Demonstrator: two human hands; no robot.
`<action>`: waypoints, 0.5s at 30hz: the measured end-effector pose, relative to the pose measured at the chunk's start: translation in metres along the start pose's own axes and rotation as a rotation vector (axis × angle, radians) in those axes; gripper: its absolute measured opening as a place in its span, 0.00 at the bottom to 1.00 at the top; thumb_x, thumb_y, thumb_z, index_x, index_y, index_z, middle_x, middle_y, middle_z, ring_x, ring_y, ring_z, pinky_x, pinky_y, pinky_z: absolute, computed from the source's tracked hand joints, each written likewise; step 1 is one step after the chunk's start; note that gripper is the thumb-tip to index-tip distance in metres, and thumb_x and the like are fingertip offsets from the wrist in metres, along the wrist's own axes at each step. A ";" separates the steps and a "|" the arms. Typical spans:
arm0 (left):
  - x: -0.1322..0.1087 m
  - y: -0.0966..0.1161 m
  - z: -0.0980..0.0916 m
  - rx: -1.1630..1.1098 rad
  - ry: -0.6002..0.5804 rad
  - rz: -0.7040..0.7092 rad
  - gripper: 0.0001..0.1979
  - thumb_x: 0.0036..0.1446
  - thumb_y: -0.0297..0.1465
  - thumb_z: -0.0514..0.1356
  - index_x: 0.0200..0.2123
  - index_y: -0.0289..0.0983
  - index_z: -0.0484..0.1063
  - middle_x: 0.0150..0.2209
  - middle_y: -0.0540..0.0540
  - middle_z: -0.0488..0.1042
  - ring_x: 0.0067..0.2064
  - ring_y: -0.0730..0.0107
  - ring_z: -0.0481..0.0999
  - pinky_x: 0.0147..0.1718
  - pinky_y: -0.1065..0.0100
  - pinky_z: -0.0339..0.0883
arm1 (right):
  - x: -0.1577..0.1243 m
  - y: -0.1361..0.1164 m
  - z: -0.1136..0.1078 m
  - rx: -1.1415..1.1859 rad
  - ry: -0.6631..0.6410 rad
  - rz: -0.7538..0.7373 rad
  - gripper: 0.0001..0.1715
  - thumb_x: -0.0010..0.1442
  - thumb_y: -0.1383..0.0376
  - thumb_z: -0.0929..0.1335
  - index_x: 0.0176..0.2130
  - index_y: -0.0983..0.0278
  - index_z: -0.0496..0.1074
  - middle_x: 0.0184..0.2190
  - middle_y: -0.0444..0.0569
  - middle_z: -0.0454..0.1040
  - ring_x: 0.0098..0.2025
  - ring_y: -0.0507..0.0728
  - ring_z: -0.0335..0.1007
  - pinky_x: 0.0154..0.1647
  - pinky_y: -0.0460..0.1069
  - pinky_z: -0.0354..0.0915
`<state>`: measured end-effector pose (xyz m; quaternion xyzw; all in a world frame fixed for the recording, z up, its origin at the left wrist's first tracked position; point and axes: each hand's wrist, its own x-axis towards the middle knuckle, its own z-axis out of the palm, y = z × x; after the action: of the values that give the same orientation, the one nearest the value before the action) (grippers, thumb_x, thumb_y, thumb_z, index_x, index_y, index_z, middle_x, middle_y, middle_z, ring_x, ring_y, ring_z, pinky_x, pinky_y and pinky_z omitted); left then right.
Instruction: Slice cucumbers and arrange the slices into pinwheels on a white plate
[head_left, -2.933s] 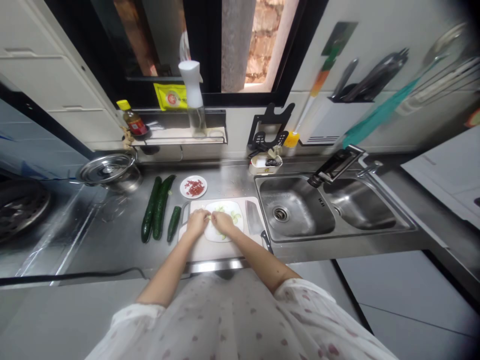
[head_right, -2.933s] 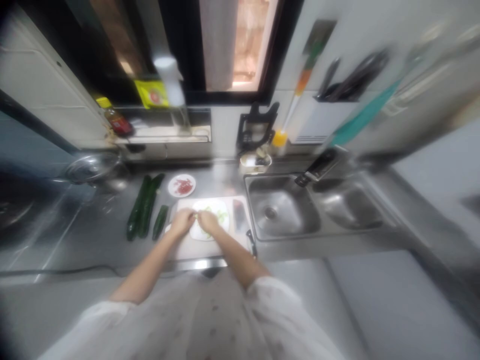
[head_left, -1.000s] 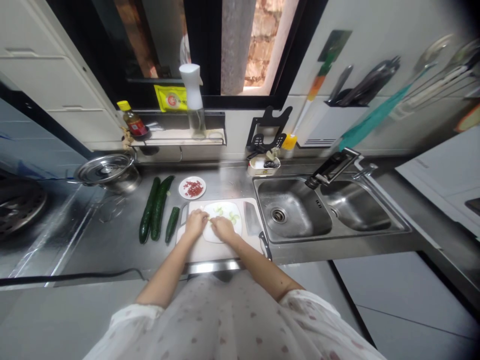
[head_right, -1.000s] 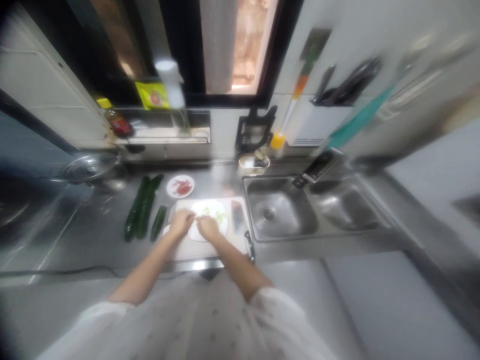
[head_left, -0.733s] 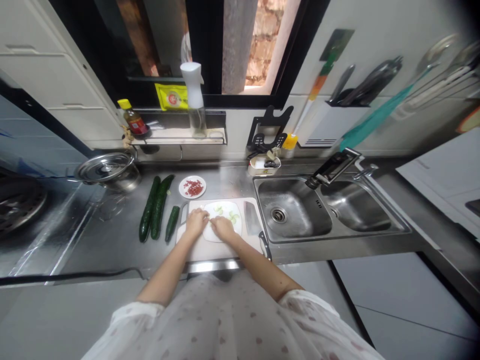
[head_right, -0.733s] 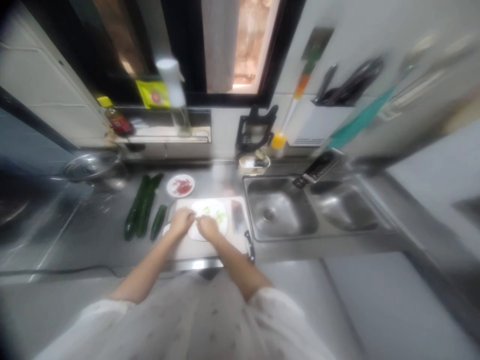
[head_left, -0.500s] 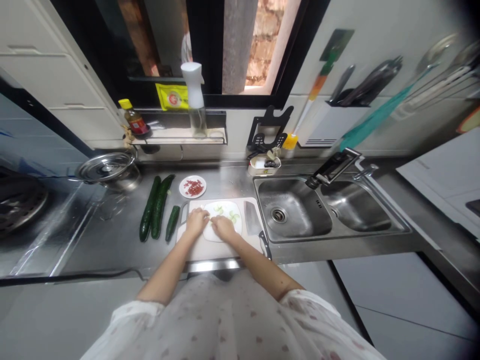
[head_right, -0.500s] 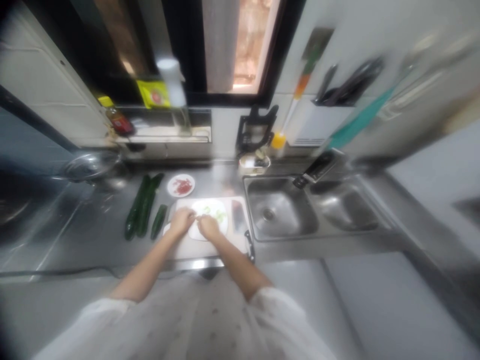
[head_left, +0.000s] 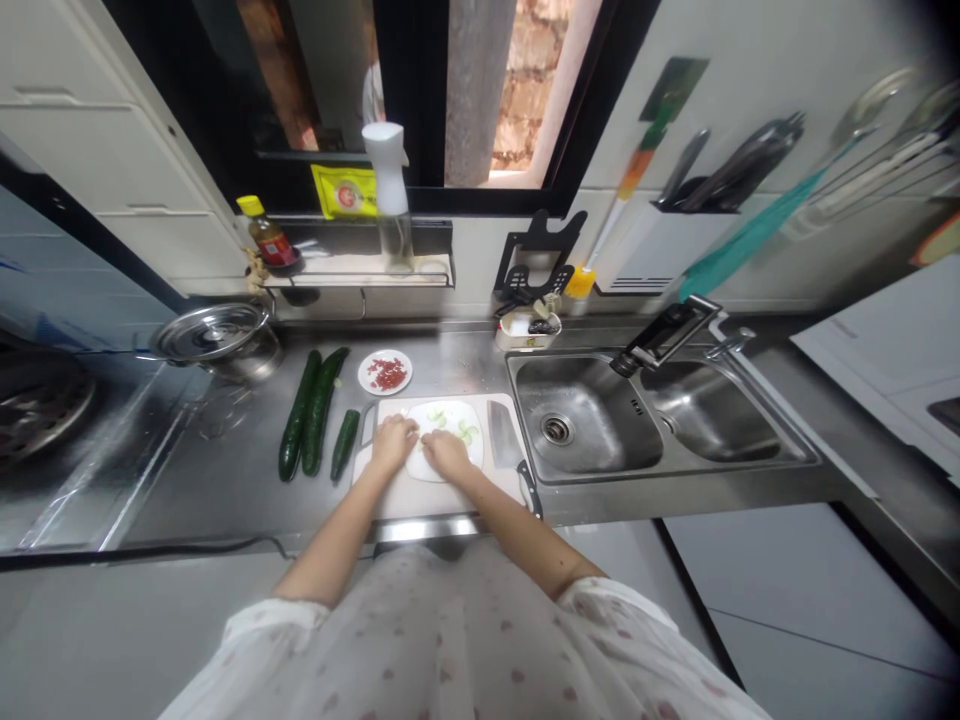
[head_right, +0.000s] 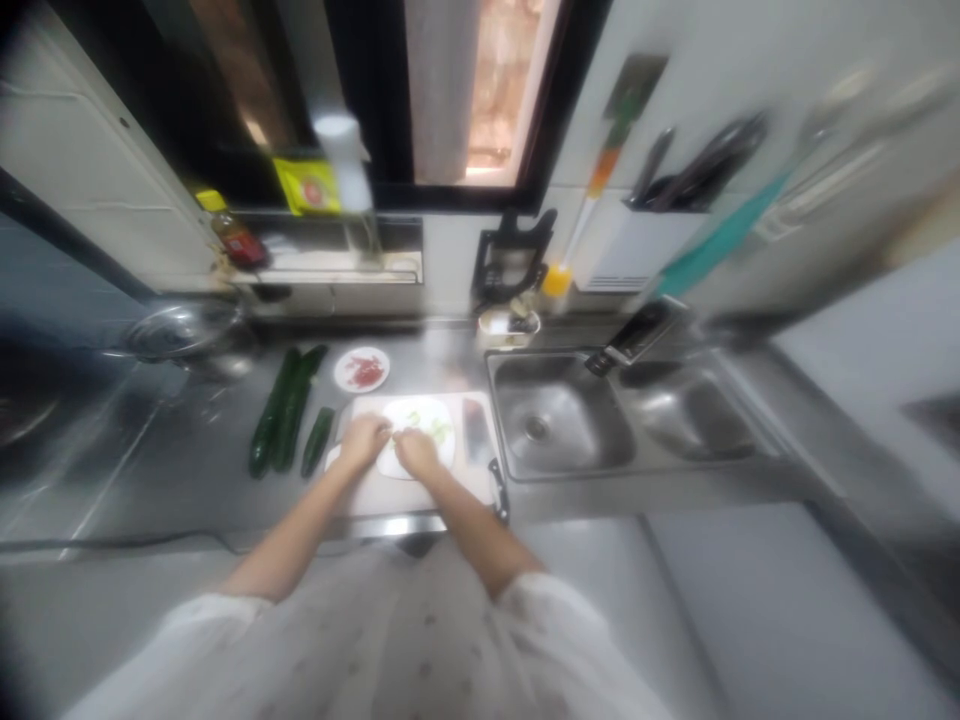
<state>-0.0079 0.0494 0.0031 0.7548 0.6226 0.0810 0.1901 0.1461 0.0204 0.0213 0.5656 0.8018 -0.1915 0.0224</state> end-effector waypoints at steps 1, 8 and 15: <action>0.000 0.000 0.000 0.000 0.001 -0.001 0.12 0.59 0.35 0.56 0.43 0.40 0.76 0.42 0.42 0.73 0.48 0.60 0.69 0.50 0.63 0.59 | 0.000 0.000 0.000 0.002 0.000 0.005 0.17 0.66 0.66 0.58 0.48 0.63 0.72 0.44 0.53 0.74 0.47 0.57 0.69 0.44 0.47 0.61; -0.001 0.001 0.000 0.003 -0.002 -0.003 0.12 0.59 0.35 0.57 0.43 0.40 0.76 0.43 0.42 0.73 0.49 0.60 0.69 0.50 0.63 0.59 | 0.001 -0.004 -0.002 -0.005 -0.010 0.034 0.18 0.67 0.63 0.59 0.52 0.62 0.70 0.46 0.54 0.74 0.48 0.57 0.68 0.45 0.49 0.61; -0.002 0.002 -0.001 -0.001 0.000 -0.002 0.12 0.59 0.36 0.56 0.42 0.40 0.76 0.42 0.42 0.73 0.48 0.60 0.69 0.50 0.62 0.59 | 0.007 -0.004 -0.003 0.014 0.008 0.023 0.18 0.67 0.62 0.59 0.51 0.63 0.71 0.46 0.54 0.74 0.49 0.57 0.69 0.46 0.48 0.61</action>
<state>-0.0070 0.0475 0.0047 0.7541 0.6232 0.0811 0.1906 0.1405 0.0268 0.0231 0.5757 0.7939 -0.1947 0.0174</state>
